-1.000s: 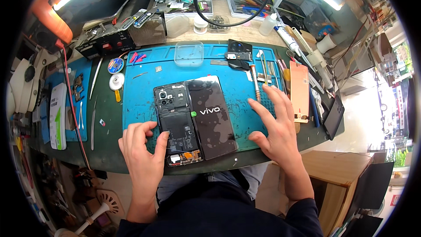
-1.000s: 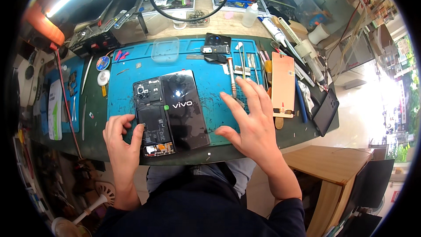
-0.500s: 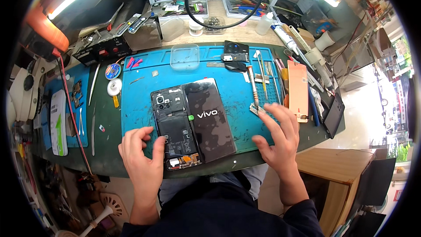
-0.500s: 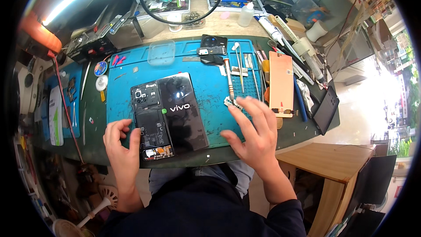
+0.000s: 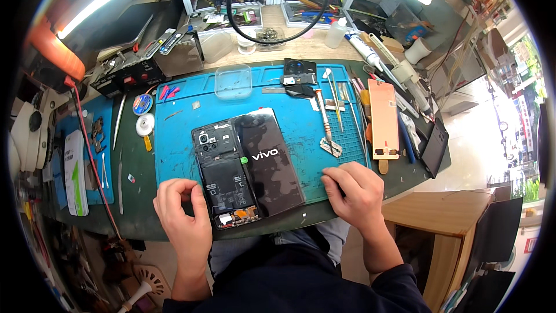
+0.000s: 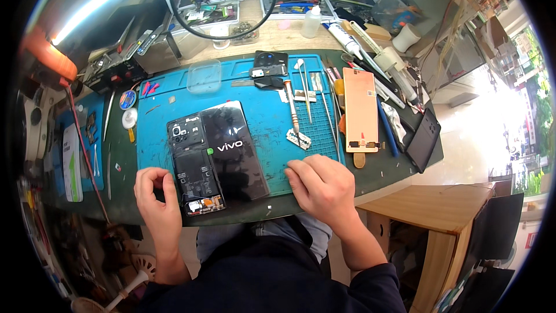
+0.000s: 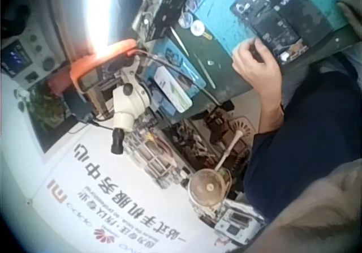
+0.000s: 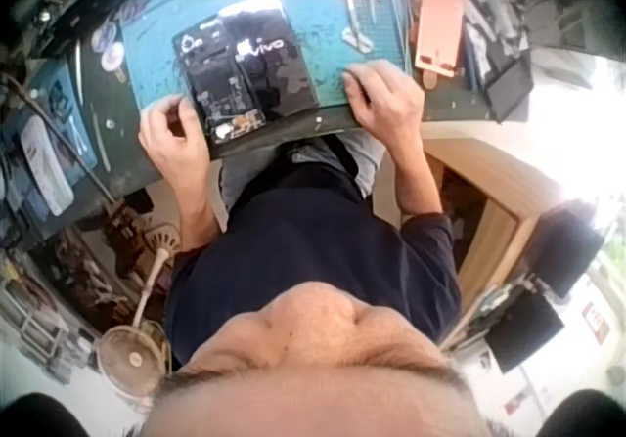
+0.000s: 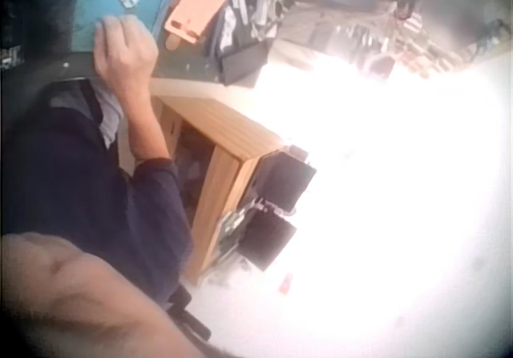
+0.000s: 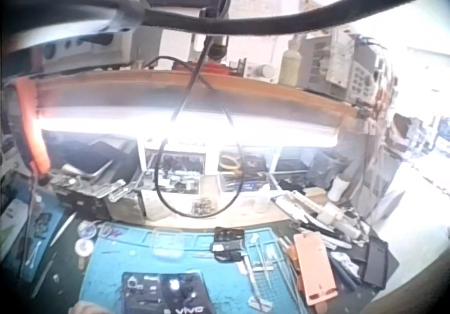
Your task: The person is repairing a smartphone by handling its internal components and a replacement back cover. They repeatedly test the device's screen responsiveness by swiping and tapping on the display while the phone is partially disassembled. The person also handles a copper-colored back cover, inspecting it and placing it on the workbench.
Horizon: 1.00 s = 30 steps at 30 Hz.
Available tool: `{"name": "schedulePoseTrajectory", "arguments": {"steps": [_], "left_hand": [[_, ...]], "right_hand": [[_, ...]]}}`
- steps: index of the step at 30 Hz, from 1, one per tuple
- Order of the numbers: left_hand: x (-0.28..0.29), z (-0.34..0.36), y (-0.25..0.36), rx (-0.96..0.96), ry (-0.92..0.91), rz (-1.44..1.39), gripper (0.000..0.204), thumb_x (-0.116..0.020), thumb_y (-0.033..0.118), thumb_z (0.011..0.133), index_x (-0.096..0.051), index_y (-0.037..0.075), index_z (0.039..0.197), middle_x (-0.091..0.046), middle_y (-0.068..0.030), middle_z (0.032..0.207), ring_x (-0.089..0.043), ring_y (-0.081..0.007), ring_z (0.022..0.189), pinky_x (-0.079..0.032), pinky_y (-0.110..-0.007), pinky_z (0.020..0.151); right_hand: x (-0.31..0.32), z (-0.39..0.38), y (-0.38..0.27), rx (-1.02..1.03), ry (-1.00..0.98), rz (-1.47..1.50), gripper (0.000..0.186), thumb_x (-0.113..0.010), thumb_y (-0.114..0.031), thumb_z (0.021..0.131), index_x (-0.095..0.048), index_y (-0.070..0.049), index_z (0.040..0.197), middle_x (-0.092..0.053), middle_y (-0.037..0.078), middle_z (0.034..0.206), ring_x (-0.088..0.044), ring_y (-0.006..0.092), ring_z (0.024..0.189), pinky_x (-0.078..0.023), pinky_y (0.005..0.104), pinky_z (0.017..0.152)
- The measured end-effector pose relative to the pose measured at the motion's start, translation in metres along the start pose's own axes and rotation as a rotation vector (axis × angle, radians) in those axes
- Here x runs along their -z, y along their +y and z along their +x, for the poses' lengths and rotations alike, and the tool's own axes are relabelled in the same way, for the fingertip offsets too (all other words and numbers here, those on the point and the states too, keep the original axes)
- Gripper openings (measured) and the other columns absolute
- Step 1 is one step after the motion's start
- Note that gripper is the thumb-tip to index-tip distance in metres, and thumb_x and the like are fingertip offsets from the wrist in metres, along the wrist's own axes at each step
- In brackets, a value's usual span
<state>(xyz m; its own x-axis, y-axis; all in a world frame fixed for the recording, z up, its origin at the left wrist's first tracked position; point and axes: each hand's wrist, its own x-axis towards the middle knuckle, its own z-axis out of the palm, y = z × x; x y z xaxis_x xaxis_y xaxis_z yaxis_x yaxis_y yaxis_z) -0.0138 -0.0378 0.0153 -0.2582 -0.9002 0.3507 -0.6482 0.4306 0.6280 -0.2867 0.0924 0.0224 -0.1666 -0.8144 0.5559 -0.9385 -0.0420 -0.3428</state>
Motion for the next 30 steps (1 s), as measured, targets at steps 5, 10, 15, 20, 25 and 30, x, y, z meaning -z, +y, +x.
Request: {"name": "schedulePoseTrajectory", "arguments": {"steps": [5, 10, 15, 20, 25, 30], "left_hand": [[-0.002, -0.002, -0.002, -0.021, 0.029, -0.056, 0.012, -0.069, -0.001, 0.094, -0.064, 0.004, 0.103, -0.062, -0.0076, 0.101, -0.056, -0.0233, 0.090, -0.044, -0.039, 0.088], [-0.001, -0.009, -0.012, -0.038, 0.086, -0.180, 0.025, -0.065, -0.005, 0.091, -0.062, 0.001, 0.116, -0.060, -0.0099, 0.107, -0.054, -0.0235, 0.093, -0.045, -0.039, 0.092], [-0.003, -0.007, -0.004, -0.035, 0.073, -0.189, 0.042, -0.067, -0.004, 0.091, -0.060, -0.001, 0.133, -0.060, -0.0099, 0.108, -0.054, -0.0242, 0.096, -0.044, -0.041, 0.094], [0.001, -0.005, -0.008, -0.085, 0.094, -0.181, 0.051, -0.072, -0.003, 0.089, -0.060, 0.001, 0.138, -0.063, -0.0096, 0.107, -0.056, -0.0250, 0.096, -0.044, -0.041, 0.093], [0.003, -0.004, -0.013, -0.138, 0.120, -0.235, 0.052, -0.074, 0.001, 0.088, -0.061, 0.002, 0.138, -0.065, -0.0081, 0.107, -0.058, -0.0244, 0.093, -0.044, -0.041, 0.090], [0.006, -0.003, -0.015, -0.201, 0.128, -0.246, 0.054, -0.076, 0.004, 0.087, -0.060, 0.003, 0.139, -0.068, -0.0059, 0.106, -0.061, -0.0233, 0.091, -0.043, -0.041, 0.088]], "right_hand": [[0.005, -0.002, 0.000, -0.038, 0.057, -0.020, 0.017, -0.083, -0.007, 0.085, -0.077, -0.006, 0.101, -0.070, 0.007, 0.085, -0.068, 0.0263, 0.073, -0.054, 0.0372, 0.065], [0.036, 0.015, 0.019, -0.226, 0.225, -0.447, 0.036, -0.078, -0.016, 0.093, -0.071, -0.004, 0.127, -0.074, 0.012, 0.107, -0.071, 0.0332, 0.092, -0.056, 0.0405, 0.080], [0.056, 0.028, 0.064, -0.553, -0.057, -0.666, 0.068, -0.076, -0.052, 0.093, -0.062, -0.009, 0.145, -0.072, 0.012, 0.109, -0.073, 0.0324, 0.096, -0.058, 0.0431, 0.081], [0.050, 0.034, 0.070, -0.579, -0.169, -0.625, 0.086, -0.080, -0.061, 0.086, -0.055, -0.014, 0.153, -0.071, 0.016, 0.111, -0.073, 0.0359, 0.100, -0.058, 0.0483, 0.083], [0.065, 0.040, 0.076, -0.826, -0.134, -0.300, 0.066, -0.072, -0.031, 0.097, -0.053, -0.007, 0.155, -0.079, 0.015, 0.102, -0.076, 0.0279, 0.080, -0.059, 0.0409, 0.074], [0.093, 0.024, 0.135, -0.852, -0.133, 0.572, 0.047, -0.058, -0.010, 0.104, -0.056, 0.014, 0.144, -0.079, 0.016, 0.106, -0.078, 0.0200, 0.083, -0.064, 0.0321, 0.071]]}}
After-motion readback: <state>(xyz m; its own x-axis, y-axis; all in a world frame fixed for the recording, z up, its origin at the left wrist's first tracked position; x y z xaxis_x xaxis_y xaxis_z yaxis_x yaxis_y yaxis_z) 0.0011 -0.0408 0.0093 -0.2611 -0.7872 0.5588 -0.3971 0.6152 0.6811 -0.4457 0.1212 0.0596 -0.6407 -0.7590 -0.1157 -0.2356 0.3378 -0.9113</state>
